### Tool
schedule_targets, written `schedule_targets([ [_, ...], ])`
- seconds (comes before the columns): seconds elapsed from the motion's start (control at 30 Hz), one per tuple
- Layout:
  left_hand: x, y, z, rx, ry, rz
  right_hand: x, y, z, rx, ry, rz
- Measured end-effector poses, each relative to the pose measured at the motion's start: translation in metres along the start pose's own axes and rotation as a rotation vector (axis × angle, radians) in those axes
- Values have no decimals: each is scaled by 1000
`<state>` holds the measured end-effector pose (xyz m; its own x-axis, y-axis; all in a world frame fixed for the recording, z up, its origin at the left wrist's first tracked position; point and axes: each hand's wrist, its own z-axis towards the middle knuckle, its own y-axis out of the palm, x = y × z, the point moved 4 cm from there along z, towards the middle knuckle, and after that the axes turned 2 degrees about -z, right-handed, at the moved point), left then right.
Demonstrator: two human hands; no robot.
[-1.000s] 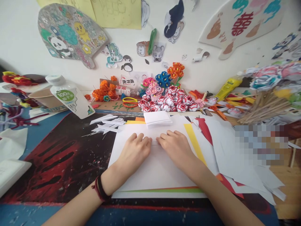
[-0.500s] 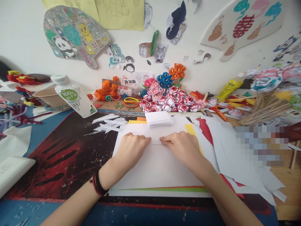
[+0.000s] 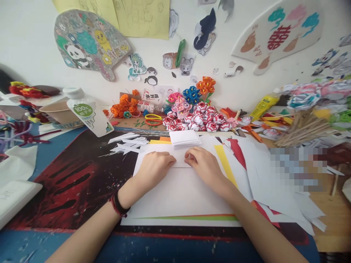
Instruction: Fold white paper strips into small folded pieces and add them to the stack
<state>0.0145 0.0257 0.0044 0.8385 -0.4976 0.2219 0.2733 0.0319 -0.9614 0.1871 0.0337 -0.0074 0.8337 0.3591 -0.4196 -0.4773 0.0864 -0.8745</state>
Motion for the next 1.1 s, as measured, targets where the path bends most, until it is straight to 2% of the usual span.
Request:
schedule_targets([
  [0.1,-3,3,4,22,-31,-88,4,4,3,-47,20,61],
  [0.27,-6,10,8,12,-33,-214,11,-2,5,-133,38,198],
  [0.43,-5,10,8,-4,-28,-217,23,-6,6,-245,77,265],
  [0.87,-9,13,10,8,-34,-311,29,1,9,-140,251,280],
  [1.1,-10,13,9,-6,-40,-310,37,-3,12,-215,192,339],
])
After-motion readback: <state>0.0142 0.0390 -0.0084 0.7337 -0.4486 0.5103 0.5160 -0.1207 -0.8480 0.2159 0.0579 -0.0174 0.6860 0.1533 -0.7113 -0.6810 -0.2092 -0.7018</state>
